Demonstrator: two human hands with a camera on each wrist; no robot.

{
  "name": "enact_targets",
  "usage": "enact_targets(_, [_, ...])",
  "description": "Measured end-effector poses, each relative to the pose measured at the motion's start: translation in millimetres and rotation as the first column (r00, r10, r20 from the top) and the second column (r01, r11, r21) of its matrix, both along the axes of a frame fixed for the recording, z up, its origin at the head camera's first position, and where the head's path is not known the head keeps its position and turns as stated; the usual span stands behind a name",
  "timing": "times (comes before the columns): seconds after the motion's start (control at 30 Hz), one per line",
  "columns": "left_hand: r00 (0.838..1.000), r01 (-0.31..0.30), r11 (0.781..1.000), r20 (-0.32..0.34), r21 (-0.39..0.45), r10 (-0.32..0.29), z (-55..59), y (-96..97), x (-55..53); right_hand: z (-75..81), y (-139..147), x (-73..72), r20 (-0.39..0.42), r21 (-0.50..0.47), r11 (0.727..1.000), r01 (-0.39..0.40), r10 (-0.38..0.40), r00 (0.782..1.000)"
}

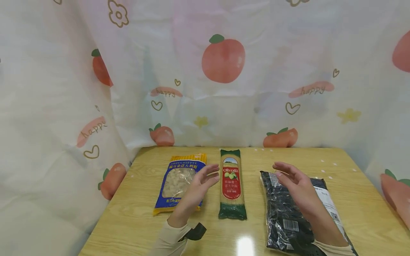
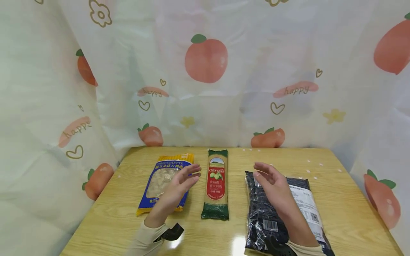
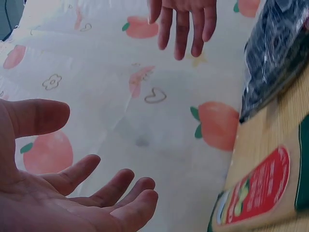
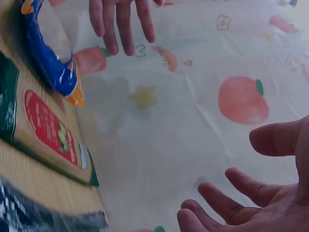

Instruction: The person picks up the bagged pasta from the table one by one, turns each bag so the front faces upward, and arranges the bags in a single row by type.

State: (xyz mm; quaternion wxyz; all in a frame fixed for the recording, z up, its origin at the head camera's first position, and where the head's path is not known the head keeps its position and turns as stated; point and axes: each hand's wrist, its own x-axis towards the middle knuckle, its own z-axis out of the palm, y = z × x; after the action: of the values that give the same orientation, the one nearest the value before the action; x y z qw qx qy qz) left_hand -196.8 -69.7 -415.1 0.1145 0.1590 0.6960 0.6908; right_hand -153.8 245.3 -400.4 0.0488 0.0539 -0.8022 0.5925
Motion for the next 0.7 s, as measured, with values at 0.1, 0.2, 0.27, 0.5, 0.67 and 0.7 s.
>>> enact_targets(0.1, [0.999, 0.04, 0.999, 0.015, 0.032, -0.041, 1.4, 15.4, 5.6, -4.3, 16.3, 6.1, -0.02, 0.03, 0.999, 0.027, -0.026, 0.999])
enact_targets(0.2, [0.996, 0.075, 0.995, 0.039, 0.065, -0.078, -0.8, 31.4, 12.1, -10.3, 32.9, 13.3, -0.008, 0.069, 0.995, 0.068, -0.068, 0.998])
enact_targets(0.27, [0.993, 0.097, 0.992, 0.06, 0.084, -0.102, -3.8, 42.5, 16.9, -16.4, 44.7, 19.8, 0.008, 0.088, 0.991, 0.102, -0.103, 0.995])
enact_targets(0.5, [0.978, 0.132, 0.984, 0.149, 0.122, -0.149, -15.9, 72.6, 30.2, -37.9, 83.4, 37.0, 0.17, 0.175, 0.965, 0.196, -0.225, 0.959])
enact_targets(0.67, [0.964, 0.109, 0.981, 0.224, 0.16, -0.144, -24.7, 84.2, 35.1, -46.4, 101.8, 43.0, 0.366, 0.247, 0.941, 0.23, -0.311, 0.877])
enact_targets(0.7, [0.96, 0.104, 0.981, 0.24, 0.166, -0.142, -26.7, 86.2, 36.0, -48.2, 103.7, 44.5, 0.397, 0.243, 0.937, 0.252, -0.333, 0.855])
